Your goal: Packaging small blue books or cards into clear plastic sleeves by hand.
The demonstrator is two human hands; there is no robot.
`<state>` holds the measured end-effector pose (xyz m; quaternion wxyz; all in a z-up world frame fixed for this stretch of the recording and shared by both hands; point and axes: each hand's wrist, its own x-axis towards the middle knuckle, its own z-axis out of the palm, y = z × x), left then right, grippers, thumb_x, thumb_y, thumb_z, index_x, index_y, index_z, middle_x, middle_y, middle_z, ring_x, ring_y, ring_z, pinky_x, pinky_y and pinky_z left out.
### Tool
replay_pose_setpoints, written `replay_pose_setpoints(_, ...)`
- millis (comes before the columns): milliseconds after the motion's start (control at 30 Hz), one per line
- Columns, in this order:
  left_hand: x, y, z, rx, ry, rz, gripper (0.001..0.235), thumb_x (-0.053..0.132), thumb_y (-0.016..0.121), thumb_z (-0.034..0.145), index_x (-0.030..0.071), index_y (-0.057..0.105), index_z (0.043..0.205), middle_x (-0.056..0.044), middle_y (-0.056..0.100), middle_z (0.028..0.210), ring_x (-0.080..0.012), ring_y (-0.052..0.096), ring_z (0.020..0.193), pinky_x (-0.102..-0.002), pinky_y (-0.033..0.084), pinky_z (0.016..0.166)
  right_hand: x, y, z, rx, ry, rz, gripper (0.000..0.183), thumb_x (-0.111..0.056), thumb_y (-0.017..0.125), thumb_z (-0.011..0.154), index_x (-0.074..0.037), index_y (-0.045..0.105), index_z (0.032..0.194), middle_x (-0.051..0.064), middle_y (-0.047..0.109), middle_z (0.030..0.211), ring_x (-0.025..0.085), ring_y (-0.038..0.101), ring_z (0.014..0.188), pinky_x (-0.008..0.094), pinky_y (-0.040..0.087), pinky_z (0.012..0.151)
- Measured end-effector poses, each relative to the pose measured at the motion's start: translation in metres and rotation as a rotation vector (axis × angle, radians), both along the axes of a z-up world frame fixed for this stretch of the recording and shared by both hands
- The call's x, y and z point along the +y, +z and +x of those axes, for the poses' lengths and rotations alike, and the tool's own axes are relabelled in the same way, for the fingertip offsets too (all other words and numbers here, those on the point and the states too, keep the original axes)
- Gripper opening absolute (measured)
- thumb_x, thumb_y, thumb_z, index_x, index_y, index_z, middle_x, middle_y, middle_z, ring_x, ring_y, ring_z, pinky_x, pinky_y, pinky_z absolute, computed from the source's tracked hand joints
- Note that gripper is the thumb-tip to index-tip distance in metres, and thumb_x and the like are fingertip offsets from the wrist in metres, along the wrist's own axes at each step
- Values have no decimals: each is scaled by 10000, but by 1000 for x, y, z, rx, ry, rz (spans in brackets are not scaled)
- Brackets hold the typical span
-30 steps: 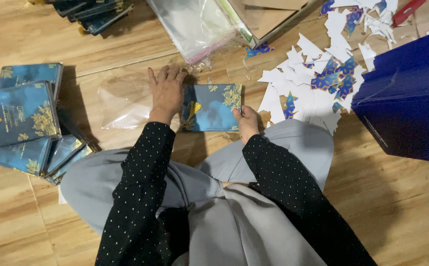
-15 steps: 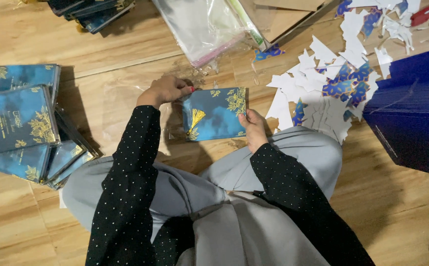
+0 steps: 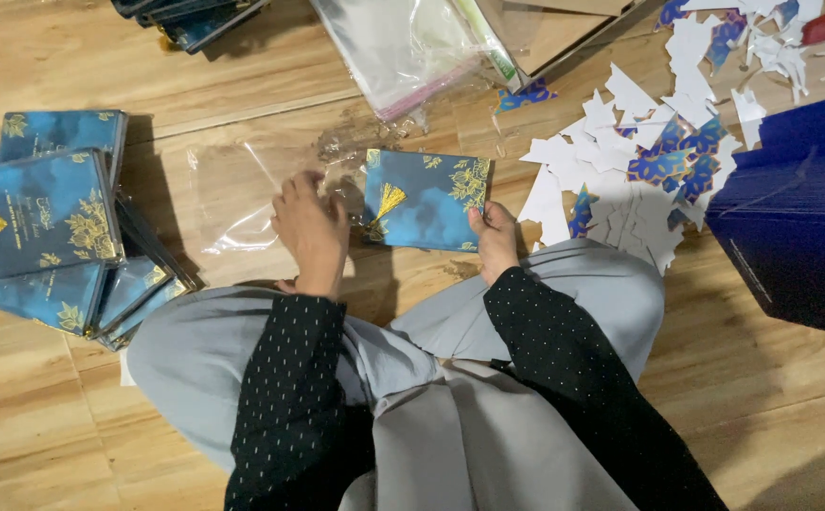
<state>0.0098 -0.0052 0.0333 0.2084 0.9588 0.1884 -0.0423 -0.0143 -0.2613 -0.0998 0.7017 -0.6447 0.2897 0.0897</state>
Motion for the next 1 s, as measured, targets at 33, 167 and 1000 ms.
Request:
replay_pose_setpoints(33,1,-7,-15,-2,4,1,318,168,625,771,170,476,1051,-46,487,997,-290,480,988,-449,386,808,1,0,1,-2,4,1,154,-209,565,897,-74,586,967,30,622,771,99,576,687,224,500,683)
replay_pose_setpoints(167,-12,-6,-49,124,-43,31,355,145,704,675,152,478,947,-62,514,944,-310,529,913,-442,430,729,3,2,2,-14,-4,-34,150,-208,584,885,-74,586,953,9,600,749,83,559,693,206,492,686)
replay_pose_setpoints(1000,-27,-83,-47,-298,902,-646,72,220,619,686,169,581,652,9,540,604,-109,491,619,-238,406,634,-2,-3,-1,88,-23,45,159,-233,585,883,-101,598,972,2,578,774,120,598,734,241,501,699)
